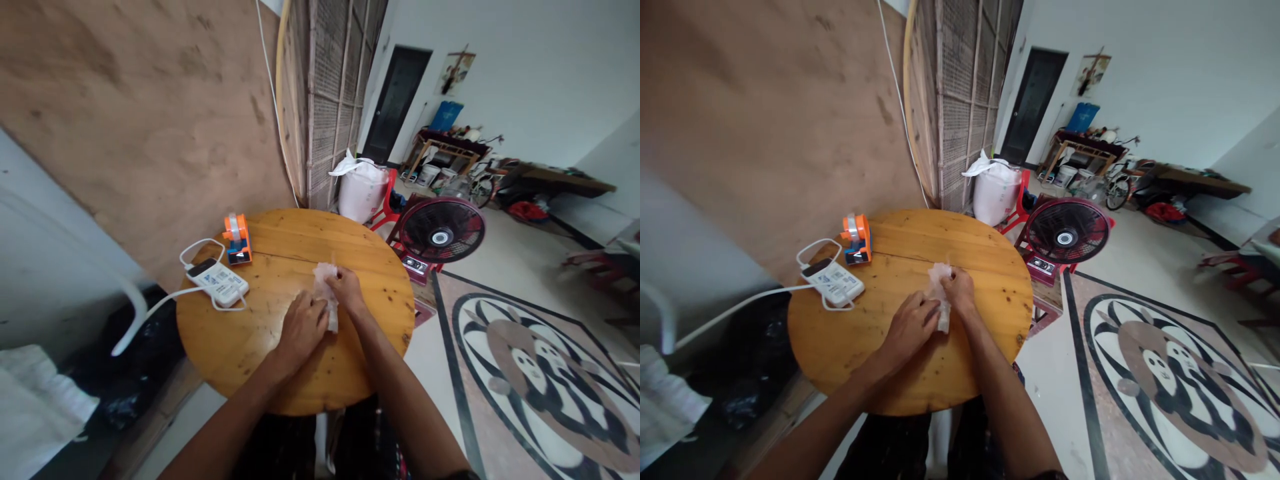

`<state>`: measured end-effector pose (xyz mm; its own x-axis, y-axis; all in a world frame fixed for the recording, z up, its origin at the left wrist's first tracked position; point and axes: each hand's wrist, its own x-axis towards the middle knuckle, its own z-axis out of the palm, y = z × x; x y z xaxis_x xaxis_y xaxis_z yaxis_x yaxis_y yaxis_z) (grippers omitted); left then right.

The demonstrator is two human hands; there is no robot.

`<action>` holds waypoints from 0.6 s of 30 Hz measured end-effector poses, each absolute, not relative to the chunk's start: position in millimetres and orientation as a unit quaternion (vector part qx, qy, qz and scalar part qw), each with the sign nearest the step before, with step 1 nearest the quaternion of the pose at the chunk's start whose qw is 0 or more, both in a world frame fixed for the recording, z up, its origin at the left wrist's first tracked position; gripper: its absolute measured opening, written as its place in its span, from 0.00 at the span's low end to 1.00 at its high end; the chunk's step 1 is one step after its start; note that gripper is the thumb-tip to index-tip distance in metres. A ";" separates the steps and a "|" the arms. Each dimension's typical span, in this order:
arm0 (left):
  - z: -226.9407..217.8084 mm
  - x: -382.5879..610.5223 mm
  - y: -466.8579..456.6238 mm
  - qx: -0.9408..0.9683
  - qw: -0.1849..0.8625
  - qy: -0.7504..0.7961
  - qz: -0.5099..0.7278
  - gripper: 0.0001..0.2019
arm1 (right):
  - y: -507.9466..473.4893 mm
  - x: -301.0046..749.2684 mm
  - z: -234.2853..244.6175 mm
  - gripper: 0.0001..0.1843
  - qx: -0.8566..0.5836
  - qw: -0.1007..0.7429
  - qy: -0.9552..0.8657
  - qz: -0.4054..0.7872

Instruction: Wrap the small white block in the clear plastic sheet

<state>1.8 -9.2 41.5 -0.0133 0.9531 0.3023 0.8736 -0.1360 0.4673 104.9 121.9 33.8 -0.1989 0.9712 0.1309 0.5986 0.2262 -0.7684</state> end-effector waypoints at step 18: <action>27.0 -3.3 -0.3 0.706 0.118 0.586 0.379 0.12 | 109.1 112.6 31.2 0.12 -0.453 0.373 -0.677 0.444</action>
<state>-3.3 -0.3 27.0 0.0251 0.9175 0.3970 0.7390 -0.2844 0.6107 112.6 109.1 31.2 -0.3125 0.9443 0.1032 0.2819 0.1959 -0.9392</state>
